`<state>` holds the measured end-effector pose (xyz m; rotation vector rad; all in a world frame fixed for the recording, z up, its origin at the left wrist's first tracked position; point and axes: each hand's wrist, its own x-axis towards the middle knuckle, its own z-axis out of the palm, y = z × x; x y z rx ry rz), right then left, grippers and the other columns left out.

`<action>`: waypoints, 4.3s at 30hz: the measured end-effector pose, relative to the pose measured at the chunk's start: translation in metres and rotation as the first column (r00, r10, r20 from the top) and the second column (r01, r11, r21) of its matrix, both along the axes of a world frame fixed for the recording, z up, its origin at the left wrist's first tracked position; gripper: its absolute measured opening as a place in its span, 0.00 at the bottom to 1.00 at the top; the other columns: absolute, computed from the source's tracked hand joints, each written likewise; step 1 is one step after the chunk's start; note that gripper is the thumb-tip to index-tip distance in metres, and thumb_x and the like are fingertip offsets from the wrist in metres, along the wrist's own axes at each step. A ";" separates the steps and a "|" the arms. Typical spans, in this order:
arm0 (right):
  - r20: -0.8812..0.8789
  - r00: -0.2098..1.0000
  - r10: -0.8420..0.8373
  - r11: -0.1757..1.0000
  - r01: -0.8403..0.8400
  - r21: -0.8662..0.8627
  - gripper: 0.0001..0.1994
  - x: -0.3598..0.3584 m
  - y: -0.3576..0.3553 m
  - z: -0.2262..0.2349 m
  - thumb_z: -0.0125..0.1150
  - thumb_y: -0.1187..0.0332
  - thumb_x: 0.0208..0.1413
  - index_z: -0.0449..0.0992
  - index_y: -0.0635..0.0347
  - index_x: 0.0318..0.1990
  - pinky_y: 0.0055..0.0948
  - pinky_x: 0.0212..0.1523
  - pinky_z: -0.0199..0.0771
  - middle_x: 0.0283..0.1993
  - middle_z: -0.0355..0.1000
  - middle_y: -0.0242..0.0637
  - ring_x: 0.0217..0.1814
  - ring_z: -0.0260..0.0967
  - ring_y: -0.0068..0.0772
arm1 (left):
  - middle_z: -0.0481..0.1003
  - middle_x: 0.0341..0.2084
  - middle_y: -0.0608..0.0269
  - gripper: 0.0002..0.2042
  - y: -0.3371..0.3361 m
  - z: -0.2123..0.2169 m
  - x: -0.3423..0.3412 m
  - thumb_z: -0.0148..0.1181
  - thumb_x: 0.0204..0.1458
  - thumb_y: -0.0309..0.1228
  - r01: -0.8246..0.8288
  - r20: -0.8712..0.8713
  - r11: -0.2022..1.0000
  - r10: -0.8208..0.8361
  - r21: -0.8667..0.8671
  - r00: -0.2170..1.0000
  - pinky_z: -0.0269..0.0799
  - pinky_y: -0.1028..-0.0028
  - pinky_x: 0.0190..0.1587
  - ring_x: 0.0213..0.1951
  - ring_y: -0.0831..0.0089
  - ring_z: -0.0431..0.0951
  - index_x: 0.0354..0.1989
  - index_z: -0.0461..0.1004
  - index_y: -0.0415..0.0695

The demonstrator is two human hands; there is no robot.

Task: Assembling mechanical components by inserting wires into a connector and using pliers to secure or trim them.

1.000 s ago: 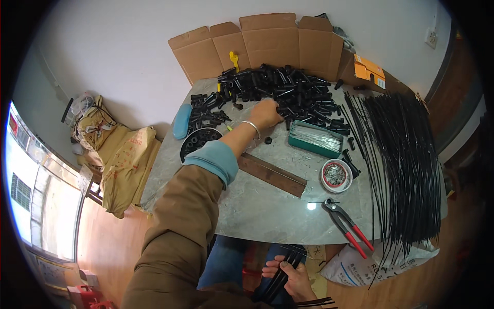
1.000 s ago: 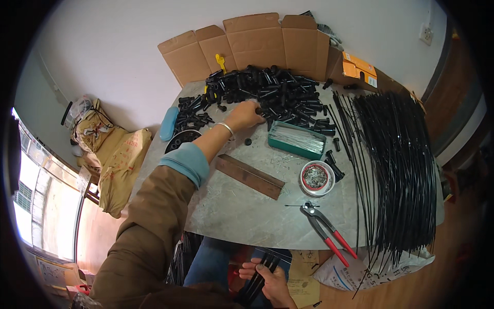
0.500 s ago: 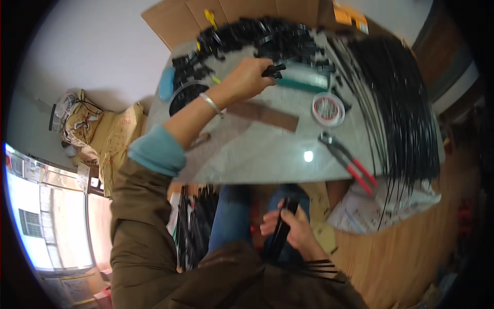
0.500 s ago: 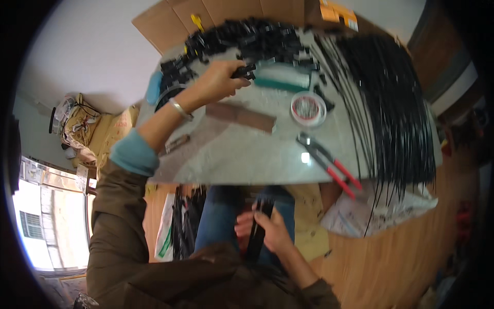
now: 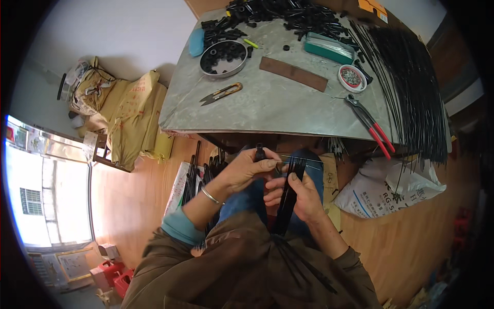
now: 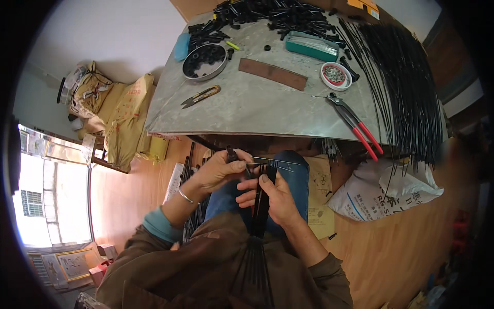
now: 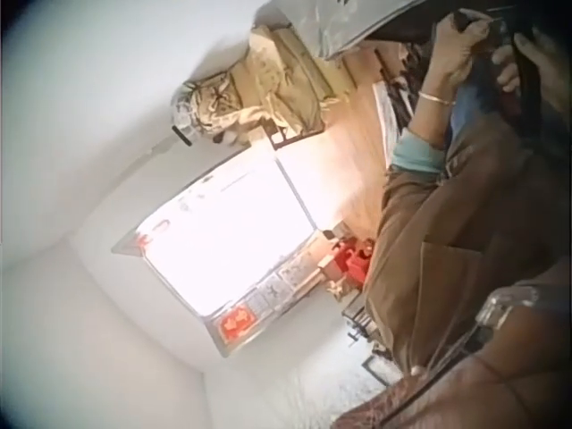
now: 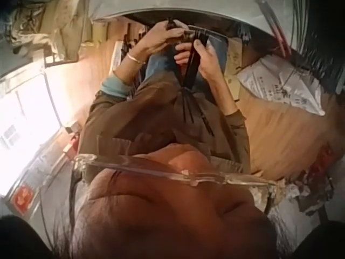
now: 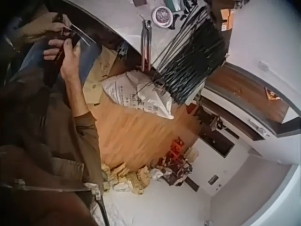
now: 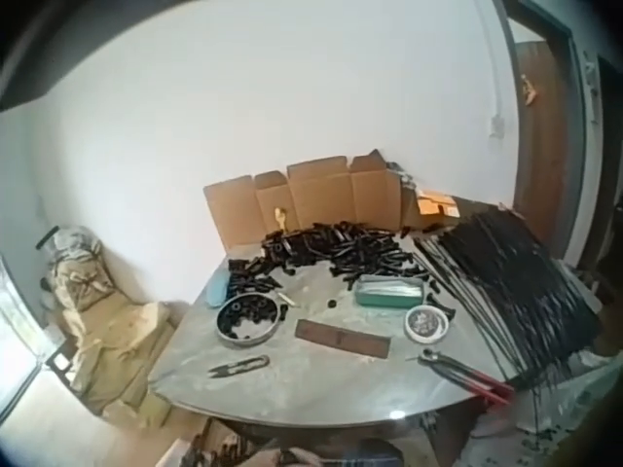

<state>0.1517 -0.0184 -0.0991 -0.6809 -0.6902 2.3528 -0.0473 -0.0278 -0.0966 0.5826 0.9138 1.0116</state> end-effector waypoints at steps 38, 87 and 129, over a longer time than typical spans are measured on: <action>0.065 0.995 -0.079 0.992 0.072 0.103 0.13 -0.001 -0.006 0.010 0.49 0.61 0.63 0.66 0.63 0.32 0.37 0.34 0.82 0.24 0.65 0.34 0.25 0.68 0.24 | 0.77 0.33 0.60 0.11 0.026 0.017 0.034 0.64 0.51 0.25 -0.160 -0.135 0.963 0.192 0.216 0.972 0.75 0.74 0.42 0.37 0.73 0.78 0.42 0.74 0.36; 0.216 0.966 -0.143 0.938 0.063 0.340 0.08 0.007 0.008 -0.003 0.60 0.67 0.59 0.78 0.62 0.38 0.16 0.37 0.68 0.32 0.76 0.29 0.34 0.69 0.15 | 0.74 0.29 0.63 0.12 -0.009 0.012 0.046 0.61 0.53 0.25 -0.250 0.024 0.965 0.248 0.083 0.968 0.71 0.78 0.30 0.29 0.78 0.73 0.44 0.71 0.35; 0.106 0.898 -0.427 0.871 0.377 0.315 0.20 -0.008 -0.011 0.005 0.52 0.76 0.58 0.58 0.61 0.57 0.18 0.14 0.67 0.28 0.66 0.31 0.17 0.63 0.17 | 0.62 0.19 0.73 0.20 0.018 0.006 0.039 0.48 0.61 0.48 -0.259 -0.162 0.933 0.304 0.250 0.939 0.55 0.82 0.23 0.22 0.82 0.63 0.39 0.72 0.40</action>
